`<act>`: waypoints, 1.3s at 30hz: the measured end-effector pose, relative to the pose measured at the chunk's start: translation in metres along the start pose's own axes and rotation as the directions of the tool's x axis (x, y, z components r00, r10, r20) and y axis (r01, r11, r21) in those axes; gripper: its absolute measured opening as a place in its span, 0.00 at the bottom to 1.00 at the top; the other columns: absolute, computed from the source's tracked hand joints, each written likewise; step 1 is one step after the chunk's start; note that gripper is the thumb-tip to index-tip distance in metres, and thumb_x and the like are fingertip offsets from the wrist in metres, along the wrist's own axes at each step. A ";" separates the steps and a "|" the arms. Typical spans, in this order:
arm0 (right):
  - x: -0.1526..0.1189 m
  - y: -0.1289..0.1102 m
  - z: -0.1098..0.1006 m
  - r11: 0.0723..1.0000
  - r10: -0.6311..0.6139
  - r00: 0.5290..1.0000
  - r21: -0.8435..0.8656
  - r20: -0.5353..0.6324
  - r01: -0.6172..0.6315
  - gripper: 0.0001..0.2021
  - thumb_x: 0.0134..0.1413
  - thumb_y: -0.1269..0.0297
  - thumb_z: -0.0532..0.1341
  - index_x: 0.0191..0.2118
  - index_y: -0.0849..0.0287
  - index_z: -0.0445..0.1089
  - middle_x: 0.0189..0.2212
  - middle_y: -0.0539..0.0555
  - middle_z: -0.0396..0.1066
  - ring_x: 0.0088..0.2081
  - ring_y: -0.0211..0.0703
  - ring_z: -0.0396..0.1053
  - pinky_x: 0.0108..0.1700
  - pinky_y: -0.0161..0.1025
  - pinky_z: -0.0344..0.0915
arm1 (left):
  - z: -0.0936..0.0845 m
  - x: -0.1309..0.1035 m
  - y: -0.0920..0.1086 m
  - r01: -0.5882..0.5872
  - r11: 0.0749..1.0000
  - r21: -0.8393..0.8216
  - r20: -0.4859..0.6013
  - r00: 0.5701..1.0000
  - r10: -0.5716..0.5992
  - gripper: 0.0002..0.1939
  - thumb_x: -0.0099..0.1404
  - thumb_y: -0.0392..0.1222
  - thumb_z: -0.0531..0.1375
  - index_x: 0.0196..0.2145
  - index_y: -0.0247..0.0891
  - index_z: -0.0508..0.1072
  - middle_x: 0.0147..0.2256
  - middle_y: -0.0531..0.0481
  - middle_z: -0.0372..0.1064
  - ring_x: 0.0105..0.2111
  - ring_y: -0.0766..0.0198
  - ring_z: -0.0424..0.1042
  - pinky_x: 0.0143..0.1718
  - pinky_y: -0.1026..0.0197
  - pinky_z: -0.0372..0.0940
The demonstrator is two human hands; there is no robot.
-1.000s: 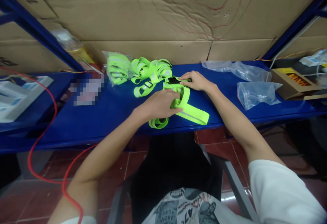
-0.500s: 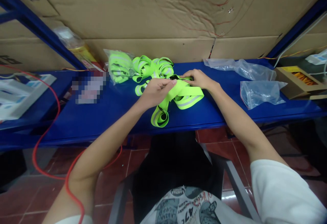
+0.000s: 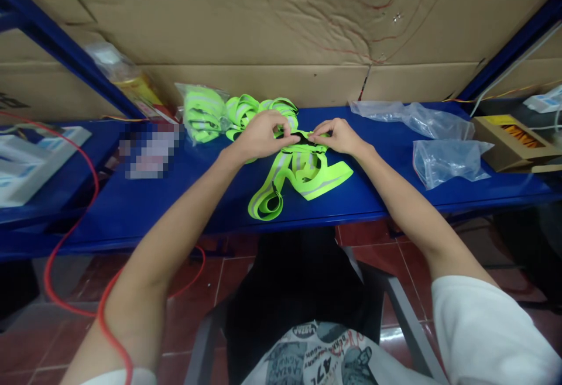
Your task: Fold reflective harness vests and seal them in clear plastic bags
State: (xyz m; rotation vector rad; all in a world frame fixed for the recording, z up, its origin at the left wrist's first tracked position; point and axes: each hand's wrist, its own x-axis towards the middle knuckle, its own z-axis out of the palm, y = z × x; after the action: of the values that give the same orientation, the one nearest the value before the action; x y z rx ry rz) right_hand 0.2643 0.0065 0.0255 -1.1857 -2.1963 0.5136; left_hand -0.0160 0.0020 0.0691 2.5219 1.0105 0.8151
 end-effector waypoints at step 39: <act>0.032 -0.172 -0.134 0.900 -0.402 0.866 -0.300 -0.296 0.315 0.20 0.52 0.65 0.73 0.52 0.62 0.86 0.46 0.55 0.85 0.47 0.52 0.79 0.52 0.48 0.70 | -0.062 0.066 0.035 -0.378 0.904 -0.197 -0.606 0.772 0.191 0.26 0.77 0.66 0.67 0.33 0.44 0.69 0.26 0.57 0.68 0.26 0.70 0.65 0.27 0.59 0.64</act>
State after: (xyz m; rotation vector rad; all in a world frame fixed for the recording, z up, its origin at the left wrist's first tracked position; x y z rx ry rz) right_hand 0.2315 -0.0496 0.2364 -0.8616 -2.1272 -0.1246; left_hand 0.0041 0.0279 0.1602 2.2117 0.5629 1.7624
